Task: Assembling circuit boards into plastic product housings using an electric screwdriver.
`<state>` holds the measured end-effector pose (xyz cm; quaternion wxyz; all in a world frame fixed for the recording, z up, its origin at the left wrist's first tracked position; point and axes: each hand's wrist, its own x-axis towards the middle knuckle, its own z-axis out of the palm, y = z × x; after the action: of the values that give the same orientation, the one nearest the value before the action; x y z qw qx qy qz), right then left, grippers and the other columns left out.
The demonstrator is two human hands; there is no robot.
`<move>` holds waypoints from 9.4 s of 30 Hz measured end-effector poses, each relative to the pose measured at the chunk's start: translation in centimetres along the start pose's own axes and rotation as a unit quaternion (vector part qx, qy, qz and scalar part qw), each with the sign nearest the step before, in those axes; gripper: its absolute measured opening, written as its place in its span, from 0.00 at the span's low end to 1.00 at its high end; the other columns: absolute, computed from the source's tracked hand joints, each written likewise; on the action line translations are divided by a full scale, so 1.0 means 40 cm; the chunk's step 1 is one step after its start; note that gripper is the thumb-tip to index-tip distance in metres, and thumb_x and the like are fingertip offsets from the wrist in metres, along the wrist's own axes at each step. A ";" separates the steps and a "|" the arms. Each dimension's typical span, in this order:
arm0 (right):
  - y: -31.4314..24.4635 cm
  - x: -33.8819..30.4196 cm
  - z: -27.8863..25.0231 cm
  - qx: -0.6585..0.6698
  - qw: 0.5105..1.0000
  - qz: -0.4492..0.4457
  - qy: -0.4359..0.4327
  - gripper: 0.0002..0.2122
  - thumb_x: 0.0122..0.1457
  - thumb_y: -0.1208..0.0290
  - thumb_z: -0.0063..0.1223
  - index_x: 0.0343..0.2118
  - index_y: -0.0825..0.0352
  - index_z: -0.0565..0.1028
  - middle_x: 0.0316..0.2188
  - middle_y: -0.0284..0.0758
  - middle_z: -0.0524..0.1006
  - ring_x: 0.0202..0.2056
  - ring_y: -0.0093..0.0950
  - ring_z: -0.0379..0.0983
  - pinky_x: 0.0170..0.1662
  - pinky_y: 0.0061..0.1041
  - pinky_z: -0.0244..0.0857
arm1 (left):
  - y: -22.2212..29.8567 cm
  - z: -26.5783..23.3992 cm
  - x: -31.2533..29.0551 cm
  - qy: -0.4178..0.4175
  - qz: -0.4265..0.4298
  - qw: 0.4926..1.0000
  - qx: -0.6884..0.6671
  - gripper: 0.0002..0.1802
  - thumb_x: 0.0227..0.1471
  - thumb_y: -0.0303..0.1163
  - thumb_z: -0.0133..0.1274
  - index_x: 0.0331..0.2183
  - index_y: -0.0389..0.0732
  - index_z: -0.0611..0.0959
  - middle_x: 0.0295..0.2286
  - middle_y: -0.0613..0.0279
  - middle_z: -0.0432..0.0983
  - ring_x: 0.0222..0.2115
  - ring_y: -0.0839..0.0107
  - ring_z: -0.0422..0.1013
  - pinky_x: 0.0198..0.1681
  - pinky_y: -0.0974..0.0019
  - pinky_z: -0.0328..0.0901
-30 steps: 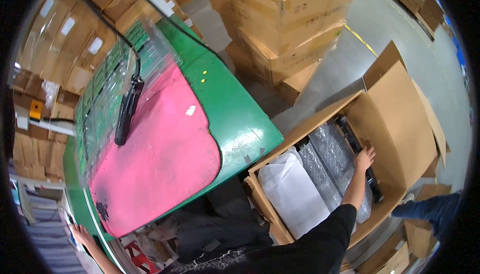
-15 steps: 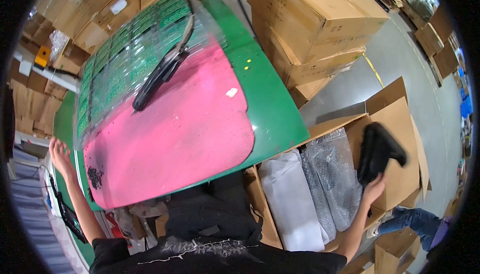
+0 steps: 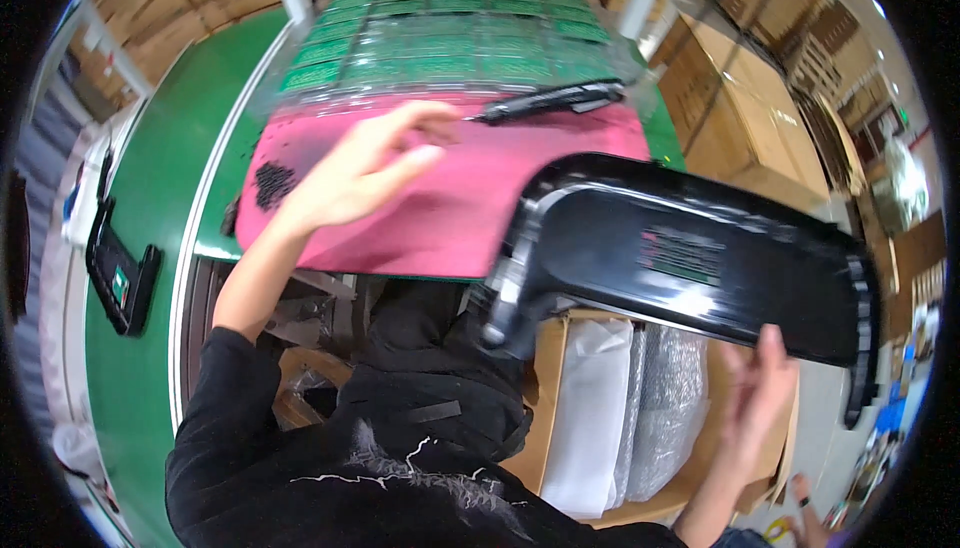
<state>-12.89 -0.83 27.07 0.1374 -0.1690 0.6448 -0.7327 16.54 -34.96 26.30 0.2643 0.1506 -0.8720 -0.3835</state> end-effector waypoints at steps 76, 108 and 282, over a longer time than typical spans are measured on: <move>0.262 0.056 0.652 -0.216 0.791 -0.118 -0.560 0.30 0.36 0.70 0.75 0.46 0.68 0.75 0.35 0.34 0.78 0.37 0.25 0.74 0.40 0.22 0.65 | -0.277 -0.087 -0.107 -0.127 0.050 0.985 0.109 0.35 0.31 0.39 0.72 0.44 0.33 0.80 0.35 0.53 0.78 0.34 0.57 0.75 0.40 0.60 0.71; 0.298 0.032 0.745 -0.362 0.728 -0.241 -0.530 0.29 0.34 0.78 0.68 0.46 0.71 0.74 0.46 0.41 0.73 0.48 0.40 0.69 0.54 0.34 0.62 | -0.320 -0.109 -0.133 -0.144 0.029 0.969 0.198 0.31 0.39 0.42 0.67 0.41 0.33 0.75 0.37 0.57 0.68 0.39 0.61 0.73 0.36 0.61 0.71; 0.287 -0.008 1.025 0.172 0.887 -0.103 -0.416 0.28 0.57 0.41 0.44 0.40 0.68 0.71 0.17 0.29 0.65 0.17 0.21 0.57 0.28 0.26 0.55 | -0.474 -0.125 -0.054 0.132 0.111 0.981 0.084 0.06 0.44 0.23 0.64 0.29 0.35 0.83 0.21 0.58 0.77 0.21 0.67 0.73 0.22 0.66 0.67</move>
<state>4.61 -39.03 20.23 0.3435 -0.4978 0.3709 -0.7047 22.31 -49.43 14.18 0.4043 0.1237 -0.8700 -0.2538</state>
